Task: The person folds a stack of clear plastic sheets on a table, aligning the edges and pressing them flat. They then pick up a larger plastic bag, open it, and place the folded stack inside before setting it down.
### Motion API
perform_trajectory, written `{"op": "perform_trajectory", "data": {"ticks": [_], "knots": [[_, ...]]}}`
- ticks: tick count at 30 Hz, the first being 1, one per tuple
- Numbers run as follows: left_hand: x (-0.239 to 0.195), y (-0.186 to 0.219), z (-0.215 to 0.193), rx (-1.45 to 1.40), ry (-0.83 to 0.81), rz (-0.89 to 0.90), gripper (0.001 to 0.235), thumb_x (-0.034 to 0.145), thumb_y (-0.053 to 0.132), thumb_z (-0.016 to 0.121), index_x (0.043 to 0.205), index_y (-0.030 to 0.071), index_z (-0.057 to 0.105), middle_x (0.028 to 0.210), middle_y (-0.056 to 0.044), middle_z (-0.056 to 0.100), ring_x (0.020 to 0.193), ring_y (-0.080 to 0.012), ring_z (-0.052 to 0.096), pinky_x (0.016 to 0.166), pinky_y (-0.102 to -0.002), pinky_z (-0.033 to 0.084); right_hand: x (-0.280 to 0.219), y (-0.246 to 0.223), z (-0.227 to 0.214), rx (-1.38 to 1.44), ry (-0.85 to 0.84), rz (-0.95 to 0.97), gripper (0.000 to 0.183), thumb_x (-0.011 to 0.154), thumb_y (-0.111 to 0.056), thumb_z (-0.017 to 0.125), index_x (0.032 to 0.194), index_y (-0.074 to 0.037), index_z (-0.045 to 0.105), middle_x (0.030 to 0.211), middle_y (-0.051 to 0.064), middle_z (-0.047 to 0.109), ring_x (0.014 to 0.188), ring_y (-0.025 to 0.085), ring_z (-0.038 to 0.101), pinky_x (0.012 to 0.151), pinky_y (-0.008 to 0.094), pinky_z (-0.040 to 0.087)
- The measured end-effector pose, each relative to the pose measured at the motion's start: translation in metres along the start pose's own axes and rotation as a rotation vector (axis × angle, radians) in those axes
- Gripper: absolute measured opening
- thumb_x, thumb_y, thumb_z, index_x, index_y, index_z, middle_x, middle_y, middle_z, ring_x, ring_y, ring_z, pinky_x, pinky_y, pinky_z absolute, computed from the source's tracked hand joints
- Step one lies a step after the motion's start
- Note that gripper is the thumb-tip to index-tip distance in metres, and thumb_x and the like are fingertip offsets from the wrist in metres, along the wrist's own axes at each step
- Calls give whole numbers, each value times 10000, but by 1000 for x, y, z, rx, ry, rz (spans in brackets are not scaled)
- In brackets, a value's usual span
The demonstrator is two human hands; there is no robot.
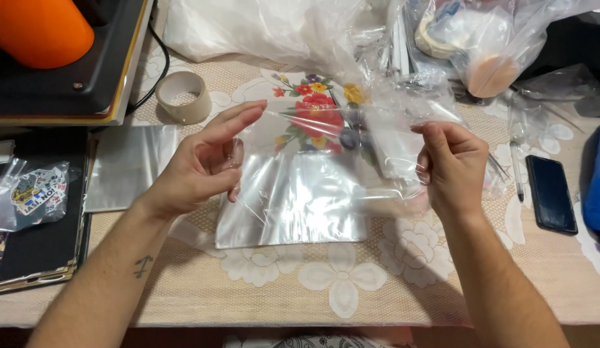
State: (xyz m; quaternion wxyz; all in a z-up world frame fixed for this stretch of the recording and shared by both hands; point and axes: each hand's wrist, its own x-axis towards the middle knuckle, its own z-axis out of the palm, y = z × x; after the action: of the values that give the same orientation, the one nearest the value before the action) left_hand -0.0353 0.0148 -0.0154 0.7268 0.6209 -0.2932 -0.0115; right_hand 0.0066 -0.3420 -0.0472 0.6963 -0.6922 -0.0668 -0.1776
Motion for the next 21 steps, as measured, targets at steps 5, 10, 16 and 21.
{"op": "perform_trajectory", "data": {"ticks": [5,10,16,21], "knots": [[3,11,-1,6,-76,-79,822,764,-221,506,1525,49,350,1666,-97,243,650,-62,363,510,-134,573,4,-15,10,-145,46,3,265,1054,-302,612,970,-75,717,538,-5,507,411,59,456,380,170,291],[6,7,-6,-32,-43,-139,867,745,-219,503,1543,66,322,1685,-68,221,691,-59,402,506,-126,569,5,-9,20,-162,68,-50,317,1080,-298,578,898,-71,703,456,4,465,339,69,398,354,183,286],[-7,-10,-17,-261,-47,-353,988,768,-175,632,1624,109,229,728,2,515,551,-40,491,561,-192,649,-22,-4,3,-374,-41,50,230,1085,-226,547,1002,-77,702,461,34,496,332,107,439,351,212,359],[-21,-27,-16,362,8,-625,899,787,136,752,1561,196,298,1593,-17,345,913,-125,591,554,-226,498,-33,21,-66,-456,-104,275,211,1084,-222,550,1079,-91,715,597,-2,515,464,86,433,398,208,348]]}}
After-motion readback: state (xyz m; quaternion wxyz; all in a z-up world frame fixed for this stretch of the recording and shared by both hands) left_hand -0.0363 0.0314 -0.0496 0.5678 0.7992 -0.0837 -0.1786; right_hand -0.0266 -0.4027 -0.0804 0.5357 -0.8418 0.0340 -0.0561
